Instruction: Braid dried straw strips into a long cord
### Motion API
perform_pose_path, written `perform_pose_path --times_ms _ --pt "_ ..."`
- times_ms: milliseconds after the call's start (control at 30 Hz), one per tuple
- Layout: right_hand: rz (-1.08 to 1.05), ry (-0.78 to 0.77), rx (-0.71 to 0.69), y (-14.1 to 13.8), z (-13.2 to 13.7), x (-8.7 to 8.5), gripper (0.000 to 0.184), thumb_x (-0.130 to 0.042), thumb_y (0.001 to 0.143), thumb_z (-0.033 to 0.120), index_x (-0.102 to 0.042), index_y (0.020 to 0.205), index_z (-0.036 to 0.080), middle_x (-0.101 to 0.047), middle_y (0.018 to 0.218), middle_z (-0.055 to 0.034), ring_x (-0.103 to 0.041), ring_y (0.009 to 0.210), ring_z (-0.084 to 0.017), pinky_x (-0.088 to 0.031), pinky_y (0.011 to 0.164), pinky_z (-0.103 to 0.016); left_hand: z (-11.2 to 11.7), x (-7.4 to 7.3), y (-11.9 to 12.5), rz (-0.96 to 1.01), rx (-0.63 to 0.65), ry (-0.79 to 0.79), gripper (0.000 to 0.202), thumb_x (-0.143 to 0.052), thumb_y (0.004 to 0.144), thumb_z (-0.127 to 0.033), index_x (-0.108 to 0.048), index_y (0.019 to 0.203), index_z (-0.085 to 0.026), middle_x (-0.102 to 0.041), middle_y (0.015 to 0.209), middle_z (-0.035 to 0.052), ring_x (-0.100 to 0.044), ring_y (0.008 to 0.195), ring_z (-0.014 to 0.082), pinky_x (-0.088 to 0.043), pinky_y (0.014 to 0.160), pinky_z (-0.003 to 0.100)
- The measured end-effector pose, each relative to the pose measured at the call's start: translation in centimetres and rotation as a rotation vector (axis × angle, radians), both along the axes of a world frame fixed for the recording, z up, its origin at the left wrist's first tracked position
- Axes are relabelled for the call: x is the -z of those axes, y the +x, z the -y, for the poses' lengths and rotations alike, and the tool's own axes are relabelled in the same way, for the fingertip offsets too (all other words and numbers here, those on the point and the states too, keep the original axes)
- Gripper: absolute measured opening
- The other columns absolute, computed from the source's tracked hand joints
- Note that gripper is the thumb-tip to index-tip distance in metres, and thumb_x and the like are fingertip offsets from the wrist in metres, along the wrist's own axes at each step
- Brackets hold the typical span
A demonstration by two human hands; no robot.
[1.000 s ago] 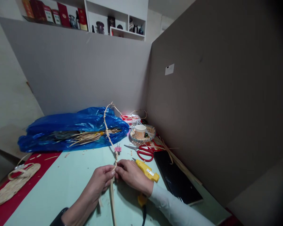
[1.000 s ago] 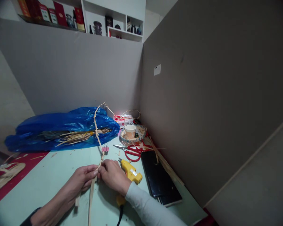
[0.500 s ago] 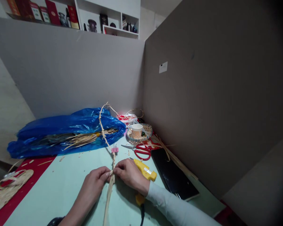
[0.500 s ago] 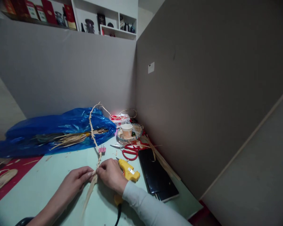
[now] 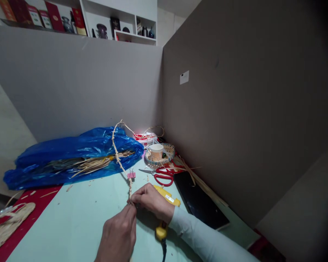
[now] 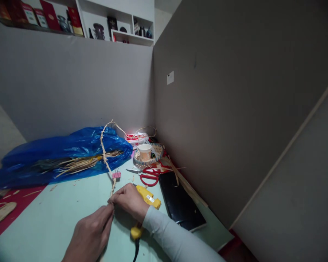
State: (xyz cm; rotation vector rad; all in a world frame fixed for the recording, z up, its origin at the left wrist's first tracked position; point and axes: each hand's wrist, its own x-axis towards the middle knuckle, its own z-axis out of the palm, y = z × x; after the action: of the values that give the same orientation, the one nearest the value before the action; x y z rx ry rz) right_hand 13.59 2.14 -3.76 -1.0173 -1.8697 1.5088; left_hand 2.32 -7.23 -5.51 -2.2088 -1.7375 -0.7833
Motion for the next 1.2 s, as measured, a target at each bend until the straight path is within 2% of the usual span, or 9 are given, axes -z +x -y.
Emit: perform_pose_path --times_ms 67,133,200,267,367,500,733,967,1200 --pt "-0.020 -0.055 -0.009 0.0 0.0 0.0 0.017 -0.061 0.072 0.021 -0.066 0.060 0.011 -0.044 0.047 0.0044 -0.034 0.048 -0.007 -0.024 0.046 -0.020 0.1 -0.4 0.0 0.010 0.022 -0.049 0.032 -0.036 0.086 -0.012 -0.064 0.073 -0.020 -0.072 0.071 0.0063 -0.069 0.057 0.0202 -0.046 0.053 0.029" --pt "-0.022 -0.081 -0.004 0.0 0.0 -0.1 0.016 -0.061 0.072 0.021 -0.068 0.061 0.010 -0.045 0.047 0.0042 -0.033 0.047 -0.007 -0.023 0.045 -0.020 -0.1 -1.3 -0.4 0.105 -0.065 -0.140 0.032 -0.038 0.088 -0.021 -0.064 0.069 -0.022 -0.072 0.069 0.0053 -0.068 0.060 0.0219 -0.046 0.055 0.030" --pt "-0.025 -0.087 -0.001 0.0 0.1 -0.2 0.017 -0.061 0.073 0.020 -0.070 0.062 0.010 -0.044 0.044 0.0045 -0.031 0.046 -0.006 -0.021 0.045 -0.021 -0.7 -2.2 -1.2 0.286 -0.230 -0.221 0.033 -0.042 0.088 -0.033 -0.063 0.064 -0.022 -0.070 0.065 0.0047 -0.066 0.064 0.0233 -0.045 0.059 0.032" --pt "-0.030 -0.082 -0.004 0.0 0.2 -0.3 0.019 -0.060 0.075 0.021 -0.071 0.064 0.010 -0.041 0.042 0.0049 -0.028 0.045 -0.006 -0.020 0.044 -0.021 -1.4 -2.8 -2.2 0.547 -0.284 -0.277 0.026 -0.047 0.084 -0.036 -0.064 0.072 -0.021 -0.071 0.075 0.0058 -0.065 0.068 0.0215 -0.046 0.061 0.030" --pt "-0.014 -0.077 -0.006 -0.2 0.2 -0.2 0.021 -0.057 0.076 0.019 -0.073 0.066 0.010 -0.043 0.043 0.0045 -0.028 0.044 -0.006 -0.019 0.044 -0.022 -2.6 -2.7 -3.1 1.002 -0.139 -0.631 0.034 -0.053 0.077 -0.050 -0.061 0.086 -0.019 -0.059 0.051 -0.0014 -0.046 0.035 0.0121 -0.031 0.037 0.023" --pt "0.060 -0.029 0.001 -0.1 0.0 -0.1 0.020 -0.057 0.075 0.017 -0.074 0.069 0.010 -0.051 0.049 0.0031 -0.032 0.045 -0.007 -0.022 0.044 -0.021 -3.2 -2.0 -2.8 1.307 -0.020 -0.827 0.041 -0.070 0.062 -0.054 -0.057 0.073 -0.016 -0.052 0.052 -0.0054 -0.022 0.032 0.0005 -0.013 0.033 0.017" --pt "0.223 0.296 -0.083 0.7 0.2 -1.5 0.025 -0.052 0.076 0.017 -0.076 0.068 0.014 -0.063 0.055 -0.0018 -0.049 0.054 -0.010 -0.033 0.055 -0.020 -3.4 -1.8 -2.6 1.245 -0.083 -0.776 0.042 -0.068 0.057 -0.056 -0.058 0.066 -0.016 -0.040 0.046 -0.0096 -0.019 0.034 0.0027 -0.013 0.035 0.020" --pt "0.570 0.668 -0.021 0.8 1.4 -1.8 0.027 -0.050 0.078 0.022 -0.076 0.076 0.014 -0.072 0.073 -0.0135 -0.058 0.061 -0.018 -0.026 0.054 -0.028 -3.2 -1.9 -2.5 0.957 -0.137 -0.552 0.023 -0.062 0.065 -0.039 -0.058 0.056 -0.018 -0.049 0.050 -0.0040 -0.043 0.056 0.0153 -0.028 0.056 0.025" --pt "0.618 0.715 0.005 0.8 2.7 -2.4 0.025 -0.049 0.081 0.027 -0.069 0.070 0.015 -0.068 0.069 -0.0120 -0.058 0.060 -0.018 -0.021 0.051 -0.029 -3.3 -1.6 -2.5 0.914 -0.135 -0.537 0.022 -0.056 0.064 -0.033 -0.049 0.048 -0.021 -0.047 0.047 -0.0042 -0.041 0.054 0.0157 -0.026 0.056 0.027"
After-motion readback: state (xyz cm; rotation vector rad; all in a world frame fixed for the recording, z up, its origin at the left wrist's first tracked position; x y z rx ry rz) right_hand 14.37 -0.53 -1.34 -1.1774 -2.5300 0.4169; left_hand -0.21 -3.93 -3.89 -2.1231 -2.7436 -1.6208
